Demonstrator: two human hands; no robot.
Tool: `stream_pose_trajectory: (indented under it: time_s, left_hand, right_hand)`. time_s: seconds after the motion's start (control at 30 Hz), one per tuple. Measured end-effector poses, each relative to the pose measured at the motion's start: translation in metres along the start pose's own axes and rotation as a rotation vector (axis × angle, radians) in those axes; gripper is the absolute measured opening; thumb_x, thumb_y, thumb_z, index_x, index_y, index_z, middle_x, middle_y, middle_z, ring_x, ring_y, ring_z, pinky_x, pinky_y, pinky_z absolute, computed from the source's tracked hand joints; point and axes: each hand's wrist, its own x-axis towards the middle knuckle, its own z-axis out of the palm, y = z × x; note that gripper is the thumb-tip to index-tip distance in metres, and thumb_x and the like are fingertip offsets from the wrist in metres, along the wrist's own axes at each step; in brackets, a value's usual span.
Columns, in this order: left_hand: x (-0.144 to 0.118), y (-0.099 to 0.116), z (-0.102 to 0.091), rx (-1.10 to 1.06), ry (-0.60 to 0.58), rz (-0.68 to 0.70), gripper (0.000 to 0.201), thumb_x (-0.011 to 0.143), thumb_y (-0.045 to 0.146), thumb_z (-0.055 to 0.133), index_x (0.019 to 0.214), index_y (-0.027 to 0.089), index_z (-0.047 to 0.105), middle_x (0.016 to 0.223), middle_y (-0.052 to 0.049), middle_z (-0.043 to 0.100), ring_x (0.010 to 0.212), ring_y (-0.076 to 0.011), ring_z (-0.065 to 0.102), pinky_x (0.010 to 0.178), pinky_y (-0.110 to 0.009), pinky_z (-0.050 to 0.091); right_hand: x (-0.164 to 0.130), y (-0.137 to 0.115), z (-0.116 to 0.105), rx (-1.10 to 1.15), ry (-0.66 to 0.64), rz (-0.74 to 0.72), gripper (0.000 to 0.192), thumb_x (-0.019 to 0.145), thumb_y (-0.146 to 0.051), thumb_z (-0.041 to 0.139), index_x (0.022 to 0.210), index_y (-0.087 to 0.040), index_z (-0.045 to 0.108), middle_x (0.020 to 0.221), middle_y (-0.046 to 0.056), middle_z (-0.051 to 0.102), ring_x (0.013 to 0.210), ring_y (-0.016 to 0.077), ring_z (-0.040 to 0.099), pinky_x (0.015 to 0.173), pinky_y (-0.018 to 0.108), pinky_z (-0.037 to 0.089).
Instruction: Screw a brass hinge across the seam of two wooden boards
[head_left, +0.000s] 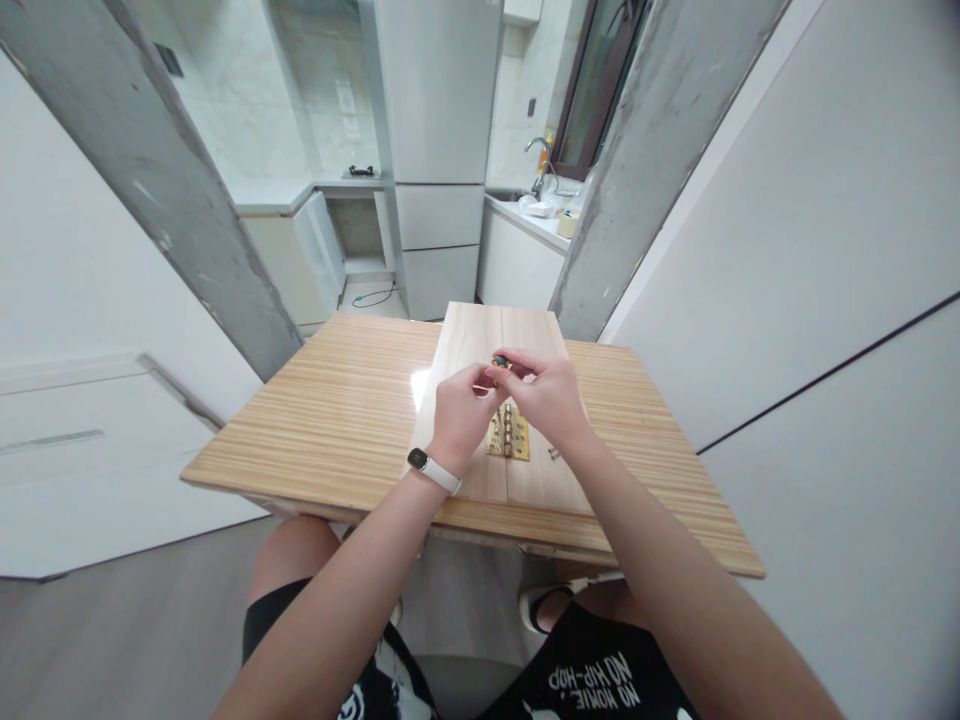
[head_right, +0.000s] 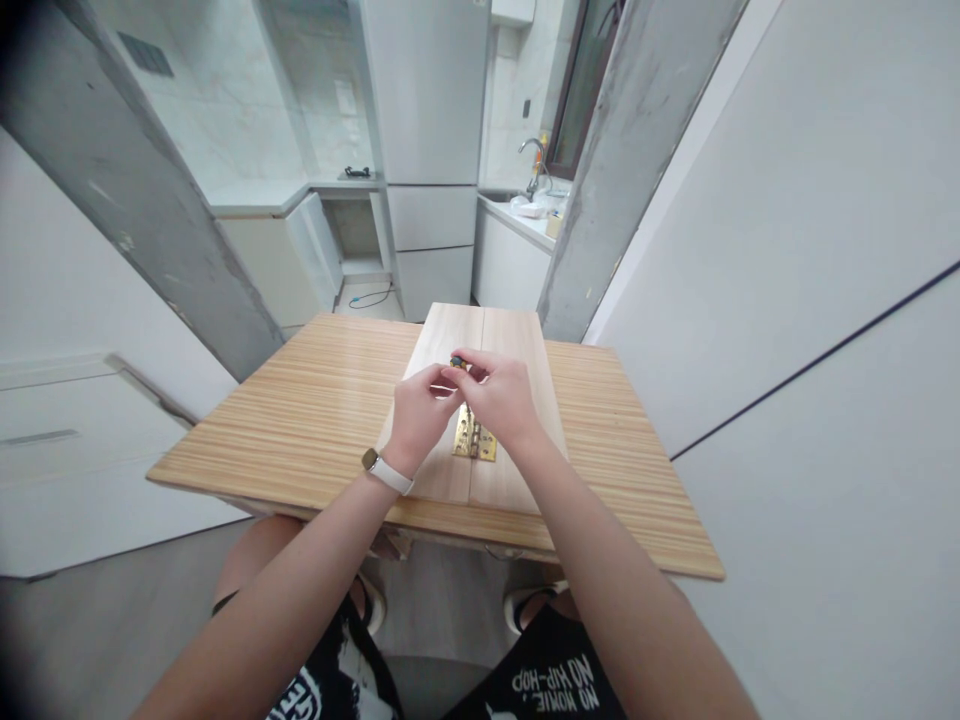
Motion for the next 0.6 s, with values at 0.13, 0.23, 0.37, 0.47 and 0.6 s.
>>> stream_pose_trajectory:
  time_s: [0.13, 0.23, 0.37, 0.47, 0.6]
  left_hand:
    - [-0.005, 0.001, 0.007, 0.020, 0.055, -0.030, 0.007, 0.090, 0.027, 0.075, 0.094, 0.021, 0.078, 0.090, -0.006, 0.080, 0.082, -0.0202, 0.074, 0.077, -0.032, 0.060]
    - [-0.005, -0.001, 0.009, 0.037, 0.060, -0.043, 0.010, 0.091, 0.030, 0.075, 0.091, 0.021, 0.078, 0.089, -0.006, 0.079, 0.081, -0.0198, 0.073, 0.074, -0.031, 0.057]
    - [-0.002, 0.000, 0.007, 0.037, 0.045, -0.040, 0.018, 0.088, 0.033, 0.077, 0.078, 0.019, 0.073, 0.077, -0.002, 0.075, 0.072, -0.0159, 0.067, 0.069, -0.027, 0.051]
    - [0.001, 0.000, 0.003, 0.014, 0.030, -0.020, 0.026, 0.087, 0.036, 0.078, 0.071, 0.018, 0.068, 0.070, 0.000, 0.069, 0.069, -0.0140, 0.063, 0.067, -0.026, 0.047]
    - [0.004, -0.003, -0.001, -0.066, 0.022, -0.009, 0.036, 0.087, 0.047, 0.078, 0.070, 0.018, 0.064, 0.068, 0.001, 0.065, 0.069, -0.0132, 0.059, 0.067, -0.026, 0.046]
  right_hand:
    - [-0.008, -0.003, 0.006, -0.019, 0.099, -0.011, 0.025, 0.087, -0.037, 0.077, 0.106, -0.022, 0.085, 0.091, 0.005, 0.082, 0.075, 0.0216, 0.072, 0.075, 0.036, 0.057]
    - [-0.011, -0.002, 0.009, -0.028, 0.136, -0.002, 0.025, 0.088, -0.035, 0.075, 0.108, -0.022, 0.084, 0.094, 0.006, 0.082, 0.078, 0.0222, 0.072, 0.078, 0.037, 0.057]
    - [-0.007, 0.001, 0.003, -0.019, 0.084, 0.034, 0.027, 0.086, -0.036, 0.077, 0.108, -0.020, 0.084, 0.085, 0.006, 0.080, 0.074, 0.0215, 0.070, 0.075, 0.036, 0.055]
    - [0.002, 0.005, -0.008, 0.033, -0.074, 0.031, 0.028, 0.084, -0.035, 0.079, 0.108, -0.020, 0.083, 0.083, 0.005, 0.079, 0.074, 0.0213, 0.071, 0.073, 0.036, 0.055]
    - [0.019, 0.007, -0.022, 0.086, -0.311, 0.017, 0.034, 0.086, -0.033, 0.075, 0.118, -0.021, 0.080, 0.083, 0.004, 0.079, 0.072, 0.0203, 0.069, 0.069, 0.035, 0.055]
